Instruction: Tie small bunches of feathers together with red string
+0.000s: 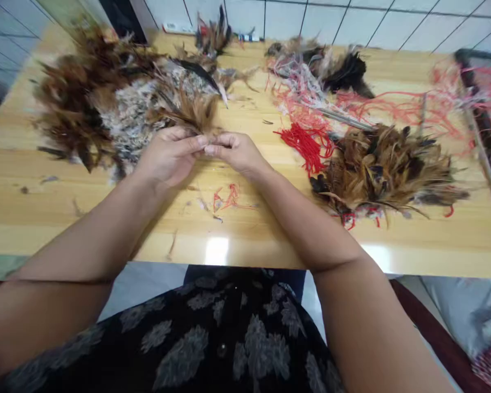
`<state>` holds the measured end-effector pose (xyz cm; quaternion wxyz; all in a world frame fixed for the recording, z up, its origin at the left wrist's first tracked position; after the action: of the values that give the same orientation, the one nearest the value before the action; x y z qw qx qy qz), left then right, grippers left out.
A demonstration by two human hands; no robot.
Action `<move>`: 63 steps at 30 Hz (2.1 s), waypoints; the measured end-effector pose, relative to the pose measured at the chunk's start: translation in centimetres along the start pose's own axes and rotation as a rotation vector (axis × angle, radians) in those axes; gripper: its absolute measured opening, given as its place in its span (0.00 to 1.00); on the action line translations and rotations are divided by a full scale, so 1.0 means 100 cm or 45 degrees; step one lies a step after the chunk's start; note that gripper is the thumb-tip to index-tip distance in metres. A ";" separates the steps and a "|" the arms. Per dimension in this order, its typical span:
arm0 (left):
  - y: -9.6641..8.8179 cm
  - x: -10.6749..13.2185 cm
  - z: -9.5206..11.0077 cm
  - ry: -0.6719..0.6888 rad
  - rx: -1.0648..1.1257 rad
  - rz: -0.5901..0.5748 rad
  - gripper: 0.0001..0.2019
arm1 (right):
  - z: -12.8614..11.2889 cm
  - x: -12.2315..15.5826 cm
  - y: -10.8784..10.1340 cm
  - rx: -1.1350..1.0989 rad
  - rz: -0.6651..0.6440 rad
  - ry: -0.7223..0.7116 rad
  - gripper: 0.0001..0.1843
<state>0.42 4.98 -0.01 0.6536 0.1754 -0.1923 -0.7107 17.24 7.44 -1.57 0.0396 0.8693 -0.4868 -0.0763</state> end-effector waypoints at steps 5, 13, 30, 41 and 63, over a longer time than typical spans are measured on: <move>0.004 0.001 0.005 -0.008 -0.142 -0.013 0.28 | -0.005 0.001 0.001 0.069 -0.019 0.008 0.39; -0.005 -0.001 -0.002 0.123 -0.238 -0.076 0.25 | 0.007 -0.005 0.003 0.032 0.075 -0.047 0.45; -0.026 -0.012 0.005 0.429 -0.733 -0.057 0.28 | -0.014 0.003 -0.008 -0.096 0.481 0.182 0.24; -0.047 -0.014 0.052 0.625 -1.402 0.106 0.24 | -0.008 0.001 -0.014 -0.233 0.588 0.230 0.12; -0.055 -0.023 0.028 0.374 -0.896 -0.094 0.20 | -0.004 -0.001 -0.011 -0.018 0.539 0.078 0.17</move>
<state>-5.49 7.81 -0.37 0.6685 0.0472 0.1655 -0.7235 18.20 8.08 -1.37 0.0757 0.7493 -0.6564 -0.0434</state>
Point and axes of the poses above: each hand's wrist, its own x-axis away from the middle knuckle, its own y-axis out of the palm, z = x × y, the point moved 5 cm from there along -x, towards the middle knuckle, and after that the axes turned 3 degrees about x, right-handed, at the moved point
